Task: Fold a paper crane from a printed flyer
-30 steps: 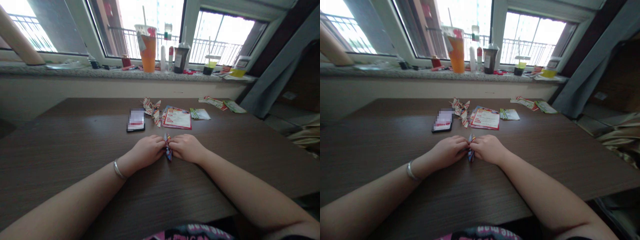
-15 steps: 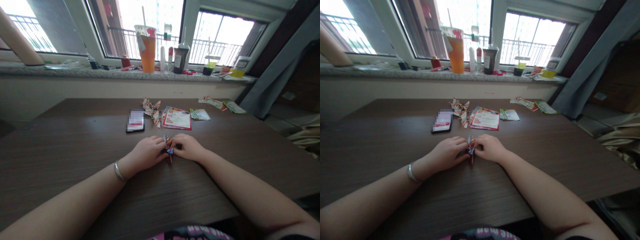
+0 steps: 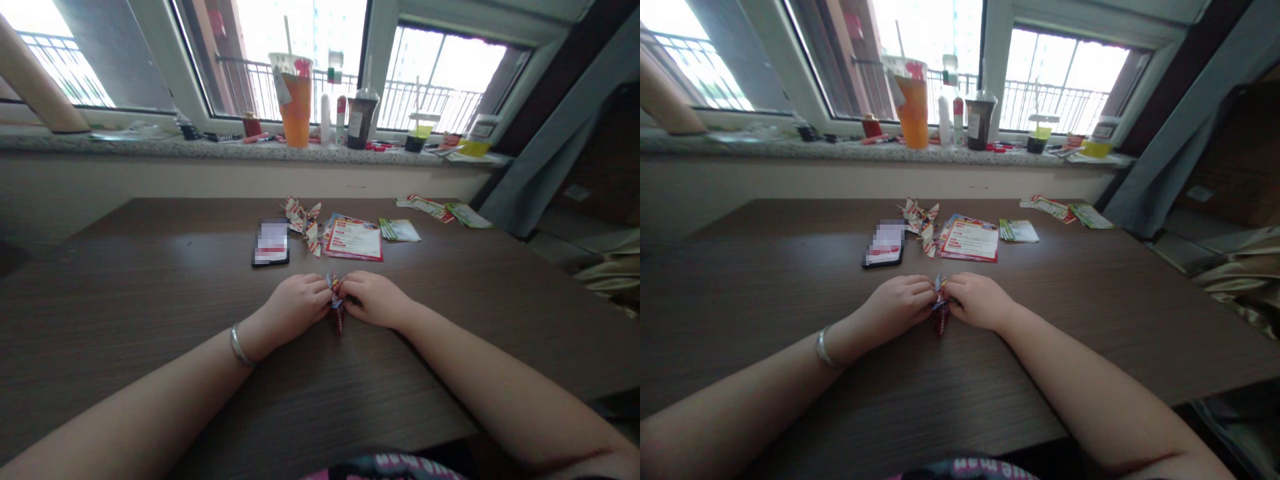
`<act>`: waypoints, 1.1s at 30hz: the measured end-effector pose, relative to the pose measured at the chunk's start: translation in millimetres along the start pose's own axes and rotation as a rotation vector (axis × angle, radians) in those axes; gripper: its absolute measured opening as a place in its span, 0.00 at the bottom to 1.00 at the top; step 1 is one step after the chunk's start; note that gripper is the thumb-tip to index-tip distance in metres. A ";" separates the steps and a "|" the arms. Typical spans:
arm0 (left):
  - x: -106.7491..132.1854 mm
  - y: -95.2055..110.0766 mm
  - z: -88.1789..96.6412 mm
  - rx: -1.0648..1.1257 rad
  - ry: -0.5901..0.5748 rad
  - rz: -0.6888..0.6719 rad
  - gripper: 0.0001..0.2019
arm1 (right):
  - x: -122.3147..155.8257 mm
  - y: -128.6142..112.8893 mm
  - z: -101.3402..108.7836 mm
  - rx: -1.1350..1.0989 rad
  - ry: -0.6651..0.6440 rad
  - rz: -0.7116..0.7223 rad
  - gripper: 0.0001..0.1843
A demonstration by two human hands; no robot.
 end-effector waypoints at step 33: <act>0.1 -12.9 5.0 0.188 0.003 0.046 0.03 | -7.7 4.8 3.3 -0.030 0.056 -0.002 0.04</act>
Point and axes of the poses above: each hand's wrist, its own x-axis away from the middle knuckle, its own z-axis out of the back of the hand, y = z × x, the point moved 8 cm from there along -x, towards the middle knuckle, and after that the axes turned 14 degrees about -y, right-handed, at the moved point
